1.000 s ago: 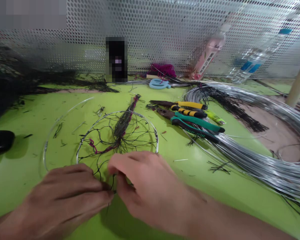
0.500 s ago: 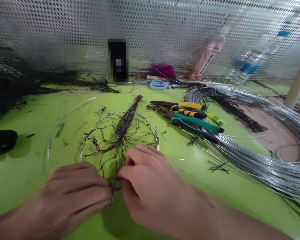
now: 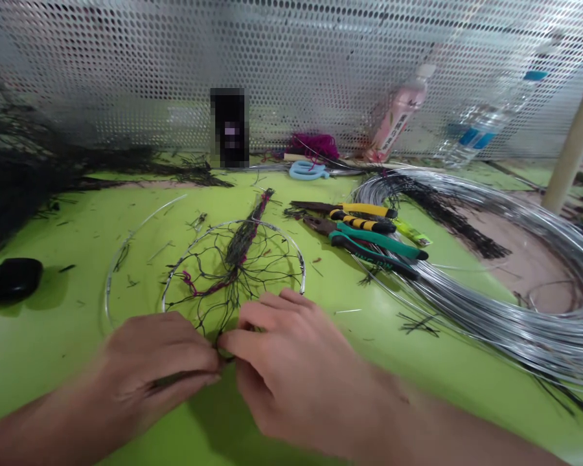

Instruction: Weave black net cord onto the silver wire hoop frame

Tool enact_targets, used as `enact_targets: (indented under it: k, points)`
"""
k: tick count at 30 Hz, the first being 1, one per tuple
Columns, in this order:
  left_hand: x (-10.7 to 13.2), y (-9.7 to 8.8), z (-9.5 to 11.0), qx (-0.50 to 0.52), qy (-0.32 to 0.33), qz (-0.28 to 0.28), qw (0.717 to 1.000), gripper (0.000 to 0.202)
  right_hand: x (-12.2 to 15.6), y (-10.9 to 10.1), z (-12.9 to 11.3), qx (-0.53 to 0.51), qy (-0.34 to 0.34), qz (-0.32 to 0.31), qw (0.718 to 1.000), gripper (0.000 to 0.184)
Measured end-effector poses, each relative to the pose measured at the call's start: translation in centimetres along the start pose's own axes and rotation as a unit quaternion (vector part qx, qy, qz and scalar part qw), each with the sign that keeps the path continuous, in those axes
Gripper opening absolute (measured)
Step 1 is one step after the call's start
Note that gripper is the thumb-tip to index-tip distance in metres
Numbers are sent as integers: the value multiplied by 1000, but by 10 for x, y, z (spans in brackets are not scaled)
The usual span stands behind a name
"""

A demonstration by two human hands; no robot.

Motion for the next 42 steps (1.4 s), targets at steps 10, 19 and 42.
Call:
enact_targets:
  k: [10, 19, 42]
  points:
    - [3, 1, -7, 30, -1, -17, 999, 23, -33, 2, -10, 136, -105, -164, 972, 26]
    - [7, 4, -4, 19, -2, -36, 999, 28, -44, 8, -25, 223, -149, -167, 949, 15]
    - [6, 12, -4, 19, 0, -61, 998, 27, -55, 22, 4, 95, 28, -277, 956, 24]
Point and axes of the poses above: each hand's wrist, its own x-axis away from the middle knuckle, its own y-axis out of the palm, z = x × y, the point moved 9 cm from there along -x, towards the middle knuckle, and after that the axes turned 15 degrees about y, right-handed, at the moved point
